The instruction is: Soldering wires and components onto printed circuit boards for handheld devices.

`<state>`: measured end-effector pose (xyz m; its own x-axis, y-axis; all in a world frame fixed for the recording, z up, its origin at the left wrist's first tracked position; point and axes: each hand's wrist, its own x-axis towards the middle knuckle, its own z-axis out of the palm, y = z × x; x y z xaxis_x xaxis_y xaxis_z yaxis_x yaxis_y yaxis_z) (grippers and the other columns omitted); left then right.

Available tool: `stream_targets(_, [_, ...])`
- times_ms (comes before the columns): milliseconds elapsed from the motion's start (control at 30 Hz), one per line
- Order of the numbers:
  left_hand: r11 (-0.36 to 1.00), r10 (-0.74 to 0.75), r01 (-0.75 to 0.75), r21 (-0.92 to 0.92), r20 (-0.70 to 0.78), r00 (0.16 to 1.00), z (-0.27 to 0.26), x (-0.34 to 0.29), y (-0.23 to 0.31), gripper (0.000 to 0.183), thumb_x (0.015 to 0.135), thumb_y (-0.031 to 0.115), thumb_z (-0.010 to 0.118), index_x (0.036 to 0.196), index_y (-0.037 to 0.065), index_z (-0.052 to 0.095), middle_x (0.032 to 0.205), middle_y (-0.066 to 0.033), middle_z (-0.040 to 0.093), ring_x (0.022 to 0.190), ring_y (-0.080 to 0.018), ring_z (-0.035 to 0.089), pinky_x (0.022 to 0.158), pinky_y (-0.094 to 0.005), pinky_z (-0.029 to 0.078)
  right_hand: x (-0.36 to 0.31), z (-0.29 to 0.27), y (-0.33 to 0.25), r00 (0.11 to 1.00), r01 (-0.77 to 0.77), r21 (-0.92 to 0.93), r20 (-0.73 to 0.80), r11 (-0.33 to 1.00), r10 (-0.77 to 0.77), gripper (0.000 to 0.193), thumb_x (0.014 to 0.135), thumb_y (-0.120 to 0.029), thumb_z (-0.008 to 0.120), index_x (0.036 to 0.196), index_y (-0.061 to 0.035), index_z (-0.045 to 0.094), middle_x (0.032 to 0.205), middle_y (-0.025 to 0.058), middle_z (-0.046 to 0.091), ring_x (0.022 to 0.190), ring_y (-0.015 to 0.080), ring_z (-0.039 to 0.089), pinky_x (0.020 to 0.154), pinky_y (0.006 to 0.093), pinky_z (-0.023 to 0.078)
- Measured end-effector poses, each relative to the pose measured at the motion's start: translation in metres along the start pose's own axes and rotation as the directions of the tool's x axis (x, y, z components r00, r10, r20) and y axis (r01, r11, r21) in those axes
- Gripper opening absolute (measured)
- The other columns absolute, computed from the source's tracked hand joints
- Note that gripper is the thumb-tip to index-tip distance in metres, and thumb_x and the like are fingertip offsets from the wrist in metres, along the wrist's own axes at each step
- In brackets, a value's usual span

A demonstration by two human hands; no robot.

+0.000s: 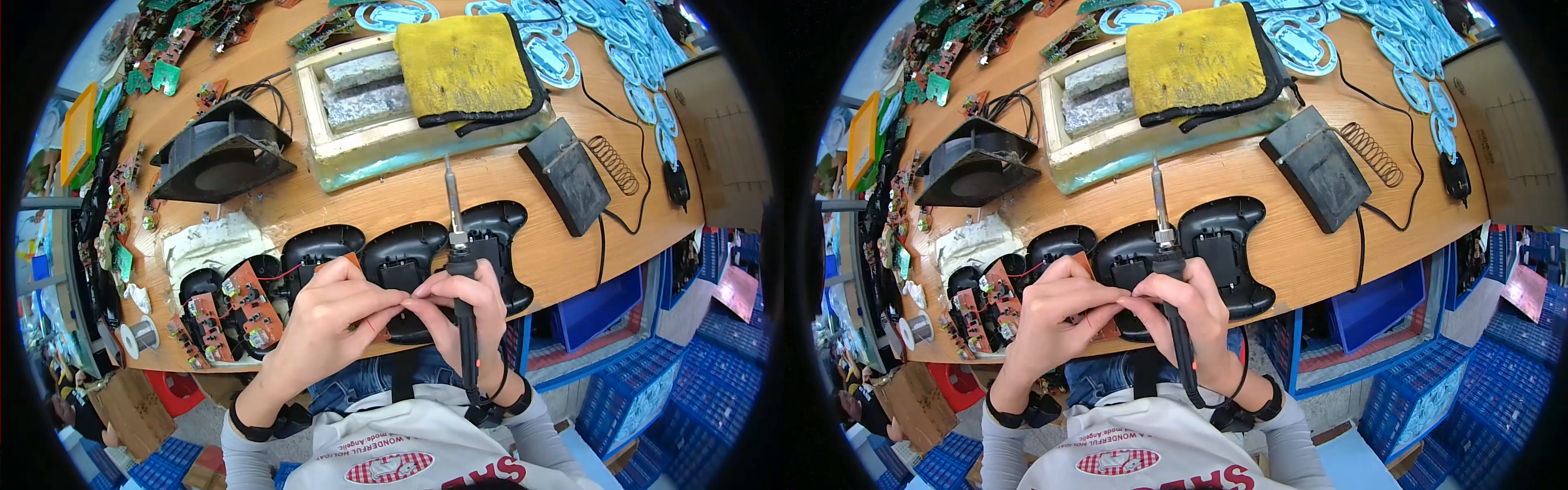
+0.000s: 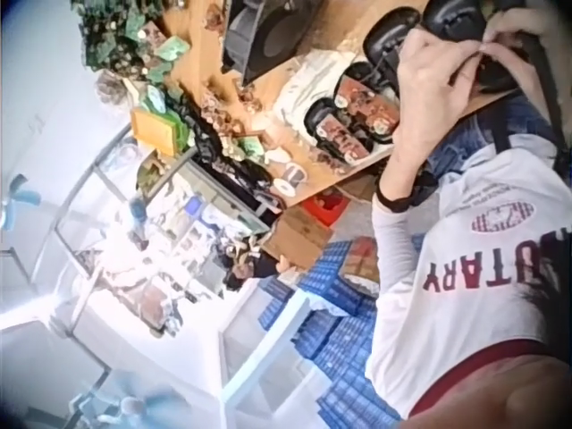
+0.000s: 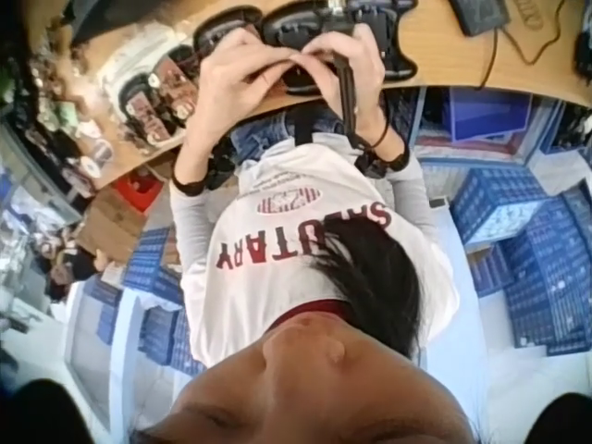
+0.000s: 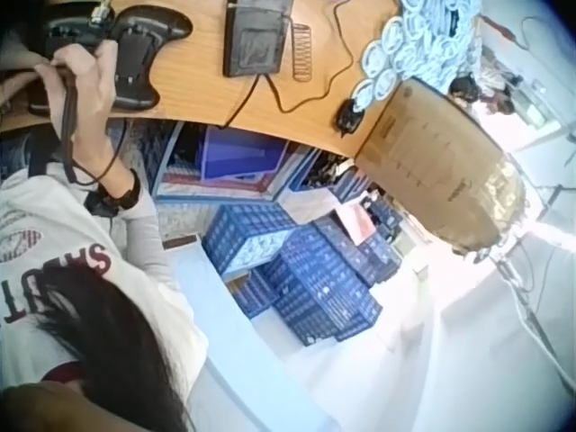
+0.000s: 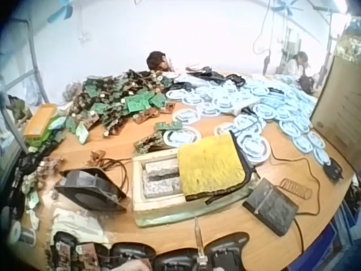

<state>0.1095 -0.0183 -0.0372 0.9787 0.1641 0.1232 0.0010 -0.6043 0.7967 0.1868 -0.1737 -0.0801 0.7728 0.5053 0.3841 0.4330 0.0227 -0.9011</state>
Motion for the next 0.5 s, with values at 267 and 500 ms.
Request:
stream_targets(267, [1.0,0.024,-0.025,0.017,0.032,0.999,0.006,-0.003,0.005,0.017,0.069,0.001,0.073,0.084,0.002,0.067,0.073,-0.0055,0.064,0.067,-0.0226,0.051,0.063,-0.0313,0.043,-0.015,-0.053,-0.001,1.0,0.027,-0.083,0.005,0.996,-0.026,0.024,0.078,-0.001,0.069,0.099,-0.0049,0.057,0.085,0.0132,0.059,0.073,0.0231,0.059,0.064,0.0306,0.048])
stream_targets(500, [0.994,0.036,-0.044,0.103,0.075,0.997,0.007,-0.005,0.008,0.016,0.068,0.002,0.074,0.078,0.003,0.062,0.067,-0.0047,0.056,0.067,-0.0231,0.05,0.063,-0.0322,0.042,-0.036,-0.071,-0.012,0.991,-0.065,-0.017,0.115,0.998,0.066,0.02,0.079,-0.008,0.071,0.096,-0.0049,0.061,0.083,0.0124,0.059,0.071,0.0216,0.058,0.061,0.0283,0.047])
